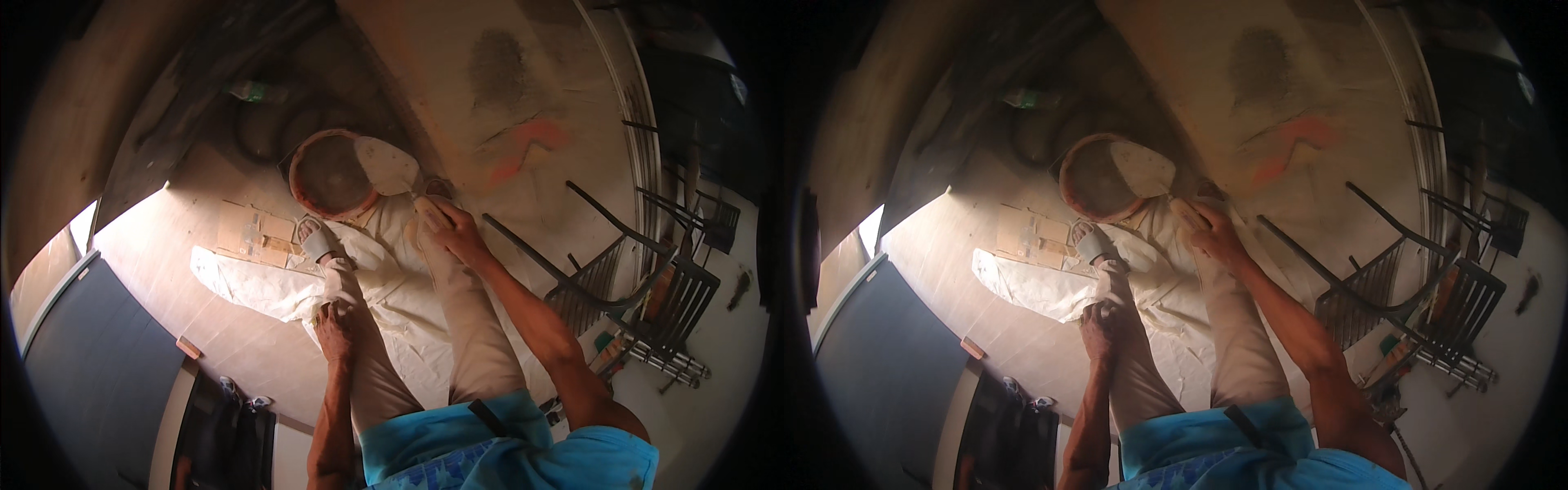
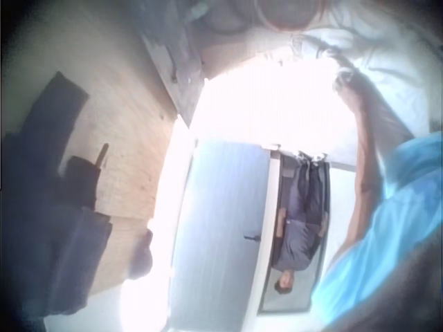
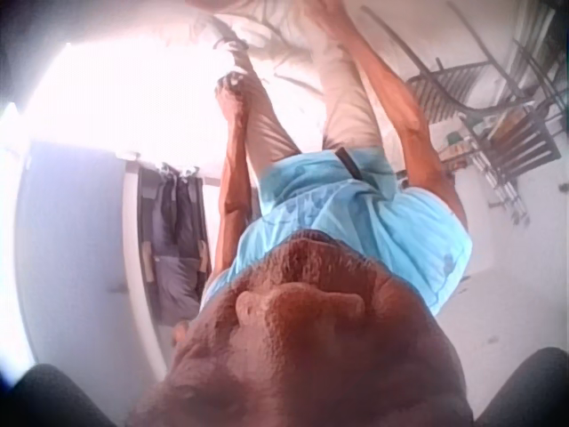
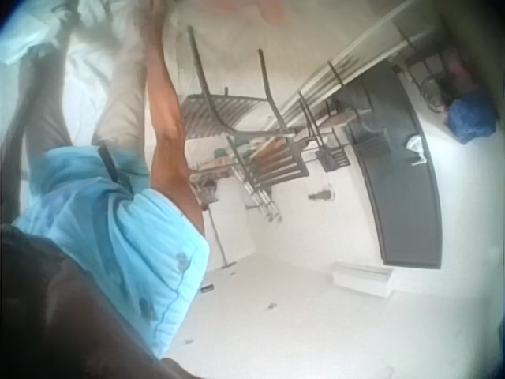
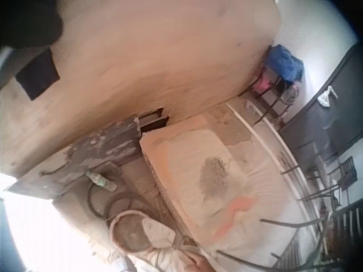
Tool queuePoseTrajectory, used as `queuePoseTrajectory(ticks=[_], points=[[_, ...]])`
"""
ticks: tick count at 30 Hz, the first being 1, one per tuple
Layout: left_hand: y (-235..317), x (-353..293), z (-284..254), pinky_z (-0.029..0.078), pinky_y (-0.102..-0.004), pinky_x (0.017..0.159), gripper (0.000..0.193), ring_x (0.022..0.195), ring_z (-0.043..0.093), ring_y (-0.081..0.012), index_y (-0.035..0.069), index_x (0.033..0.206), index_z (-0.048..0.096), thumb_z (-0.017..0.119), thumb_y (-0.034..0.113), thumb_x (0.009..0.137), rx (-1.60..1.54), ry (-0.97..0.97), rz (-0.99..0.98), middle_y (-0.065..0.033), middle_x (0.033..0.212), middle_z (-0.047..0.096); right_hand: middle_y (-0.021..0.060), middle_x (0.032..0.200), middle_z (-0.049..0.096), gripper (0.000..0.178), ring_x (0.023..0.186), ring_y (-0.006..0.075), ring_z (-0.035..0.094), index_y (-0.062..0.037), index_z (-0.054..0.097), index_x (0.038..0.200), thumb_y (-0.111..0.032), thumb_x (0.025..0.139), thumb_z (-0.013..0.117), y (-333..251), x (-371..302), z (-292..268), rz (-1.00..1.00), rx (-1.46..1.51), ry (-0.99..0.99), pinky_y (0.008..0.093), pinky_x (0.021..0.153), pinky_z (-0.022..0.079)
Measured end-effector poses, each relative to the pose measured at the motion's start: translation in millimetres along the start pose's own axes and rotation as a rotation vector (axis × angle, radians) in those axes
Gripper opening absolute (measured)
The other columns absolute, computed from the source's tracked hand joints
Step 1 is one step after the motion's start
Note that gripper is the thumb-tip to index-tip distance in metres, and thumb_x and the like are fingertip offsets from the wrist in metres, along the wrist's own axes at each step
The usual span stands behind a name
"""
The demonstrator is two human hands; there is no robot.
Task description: The person applies mortar to a board using a trowel, scooping the material from a bucket and spreading it across the surface.
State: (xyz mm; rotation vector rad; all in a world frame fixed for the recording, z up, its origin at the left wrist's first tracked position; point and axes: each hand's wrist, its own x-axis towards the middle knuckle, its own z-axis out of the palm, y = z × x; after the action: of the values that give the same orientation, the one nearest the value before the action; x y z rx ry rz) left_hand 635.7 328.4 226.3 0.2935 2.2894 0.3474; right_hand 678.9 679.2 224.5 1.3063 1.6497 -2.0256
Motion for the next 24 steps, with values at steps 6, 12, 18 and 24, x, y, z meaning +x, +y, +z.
queuePoseTrajectory(ticks=[6,12,18,24], points=[[11.5,8.6,1.7,0.04,-0.0496,0.102,0.044,0.119,0.051,-0.0404,0.001,0.125,0.06,0.06,0.034,0.096,0.03,-0.028,-0.006,-0.0197,0.127,0.057,0.0027,0.088,0.061,0.062,0.057,0.0063,0.049,-0.0064,0.058,0.139,-0.003,0.077,0.056,-38.4,-36.7,-70.0,0.001,0.077,0.304,0.0241,0.049,0.042],[19.6,13.1,0.8,0.04,-0.0501,0.1,0.039,0.114,0.053,-0.0405,0.001,0.12,0.062,0.062,0.029,0.093,0.037,-0.01,0.022,-0.0188,0.123,0.058,0.0103,0.092,0.065,0.055,0.074,0.0191,0.059,-0.0061,0.057,0.138,-0.005,0.083,0.058,-60.6,-1.1,-166.9,-0.31,-0.507,0.694,0.0314,0.066,0.048],[34.1,16.2,-8.8,0.042,-0.0487,0.098,0.033,0.112,0.054,-0.0387,0.003,0.116,0.064,0.063,0.024,0.09,0.022,-0.039,0.012,-0.0166,0.119,0.059,0.0256,0.117,0.067,0.06,0.108,0.0403,0.065,-0.0079,0.056,0.139,-0.007,0.079,0.063,-92.0,39.1,-233.5,-0.414,-0.839,0.795,0.0421,0.089,0.052],[27.7,17.6,-3.5,0.041,-0.0482,0.098,0.035,0.111,0.053,-0.0394,0.004,0.118,0.062,0.062,0.025,0.091,0.058,0.033,0.085,-0.0165,0.117,0.059,0.0208,0.12,0.068,0.064,0.109,0.0375,0.066,-0.0114,0.054,0.142,-0.007,0.08,0.065,-103.9,80.9,-262.1,-0.499,-1.021,0.806,0.0429,0.089,0.053]])
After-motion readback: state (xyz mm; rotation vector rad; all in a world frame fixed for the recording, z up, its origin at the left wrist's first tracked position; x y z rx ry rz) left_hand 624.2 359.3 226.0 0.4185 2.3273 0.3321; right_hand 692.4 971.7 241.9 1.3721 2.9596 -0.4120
